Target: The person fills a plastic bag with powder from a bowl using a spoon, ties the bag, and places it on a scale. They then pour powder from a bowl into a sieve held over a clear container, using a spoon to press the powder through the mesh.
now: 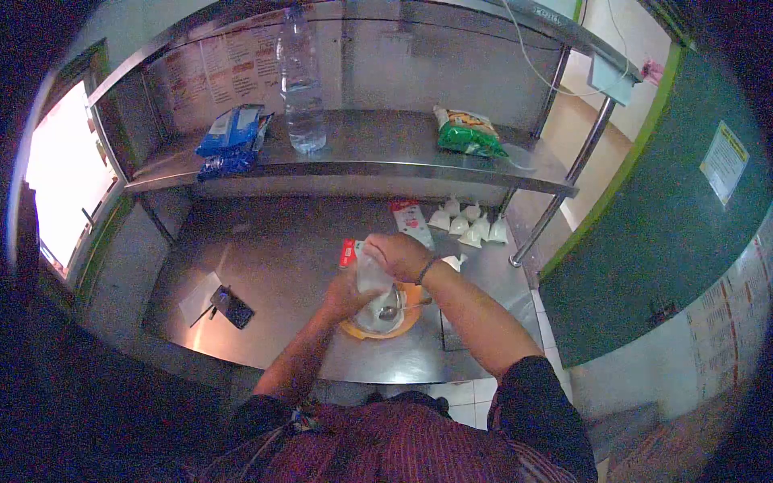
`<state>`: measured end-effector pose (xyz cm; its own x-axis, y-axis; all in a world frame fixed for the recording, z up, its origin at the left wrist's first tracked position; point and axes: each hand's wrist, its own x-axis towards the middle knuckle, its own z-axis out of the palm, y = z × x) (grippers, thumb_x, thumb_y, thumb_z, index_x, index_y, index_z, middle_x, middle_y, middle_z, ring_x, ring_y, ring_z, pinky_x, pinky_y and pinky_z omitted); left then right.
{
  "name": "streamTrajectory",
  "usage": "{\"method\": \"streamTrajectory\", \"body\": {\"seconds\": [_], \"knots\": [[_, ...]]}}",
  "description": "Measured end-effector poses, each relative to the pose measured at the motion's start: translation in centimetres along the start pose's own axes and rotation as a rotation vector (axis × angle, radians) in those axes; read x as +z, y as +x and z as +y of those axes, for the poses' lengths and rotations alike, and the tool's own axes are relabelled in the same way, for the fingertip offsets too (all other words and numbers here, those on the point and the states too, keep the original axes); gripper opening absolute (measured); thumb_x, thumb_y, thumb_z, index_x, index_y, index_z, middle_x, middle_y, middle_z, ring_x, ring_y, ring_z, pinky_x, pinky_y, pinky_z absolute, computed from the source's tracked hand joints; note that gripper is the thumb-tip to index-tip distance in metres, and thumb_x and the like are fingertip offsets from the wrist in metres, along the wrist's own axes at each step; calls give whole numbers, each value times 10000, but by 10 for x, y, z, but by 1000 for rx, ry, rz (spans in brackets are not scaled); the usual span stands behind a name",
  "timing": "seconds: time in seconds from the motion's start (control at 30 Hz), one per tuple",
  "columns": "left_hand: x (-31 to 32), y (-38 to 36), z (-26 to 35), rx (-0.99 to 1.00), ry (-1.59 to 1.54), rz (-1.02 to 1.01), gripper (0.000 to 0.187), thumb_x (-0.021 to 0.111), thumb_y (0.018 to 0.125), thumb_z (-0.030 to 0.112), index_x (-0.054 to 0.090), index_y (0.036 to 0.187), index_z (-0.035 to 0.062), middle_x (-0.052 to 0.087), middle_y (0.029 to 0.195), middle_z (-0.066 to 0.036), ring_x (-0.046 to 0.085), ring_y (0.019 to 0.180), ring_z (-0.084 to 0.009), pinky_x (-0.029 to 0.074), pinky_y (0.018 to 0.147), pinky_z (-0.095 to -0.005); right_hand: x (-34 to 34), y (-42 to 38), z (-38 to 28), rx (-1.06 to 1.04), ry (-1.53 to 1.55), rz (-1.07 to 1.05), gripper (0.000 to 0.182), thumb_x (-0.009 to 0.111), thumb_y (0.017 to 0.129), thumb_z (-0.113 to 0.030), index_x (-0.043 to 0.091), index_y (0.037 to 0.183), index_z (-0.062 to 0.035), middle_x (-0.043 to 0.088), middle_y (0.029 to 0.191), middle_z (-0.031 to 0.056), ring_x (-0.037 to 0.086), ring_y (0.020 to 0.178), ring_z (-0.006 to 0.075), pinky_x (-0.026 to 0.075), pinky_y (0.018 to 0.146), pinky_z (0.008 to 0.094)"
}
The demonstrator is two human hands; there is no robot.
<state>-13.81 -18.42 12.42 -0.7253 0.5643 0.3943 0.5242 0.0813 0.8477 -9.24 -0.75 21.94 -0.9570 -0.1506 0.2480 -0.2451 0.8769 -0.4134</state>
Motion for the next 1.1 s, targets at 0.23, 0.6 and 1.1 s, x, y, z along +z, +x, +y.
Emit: {"method": "streamTrajectory", "body": {"seconds": [0.23, 0.6, 1.1], "knots": [[35, 13, -28, 149, 326, 107, 271, 648, 859, 195, 656, 1075, 31, 658, 1110, -248, 629, 1053, -430, 493, 864, -511, 16, 6, -27, 6, -38, -11, 279, 496, 1014, -310, 623, 1010, -62, 679, 922, 207, 649, 874, 433, 502, 759, 502], [35, 8, -31, -38, 124, -66, 268, 585, 916, 206, 658, 1093, 18, 688, 990, -253, 646, 991, -457, 490, 855, -534, 21, 1, -10, 161, 207, 153, 334, 472, 1010, -322, 618, 972, -23, 672, 944, 244, 643, 919, 437, 498, 807, 508], [41, 15, -43, 17, 145, -168, 249, 594, 905, 212, 680, 1054, 32, 710, 1048, -210, 677, 1021, -383, 515, 848, -470, 19, -30, -30, 298, 94, 212, 400, 545, 969, -426, 620, 993, -33, 701, 975, 247, 674, 917, 447, 528, 826, 528]]}}
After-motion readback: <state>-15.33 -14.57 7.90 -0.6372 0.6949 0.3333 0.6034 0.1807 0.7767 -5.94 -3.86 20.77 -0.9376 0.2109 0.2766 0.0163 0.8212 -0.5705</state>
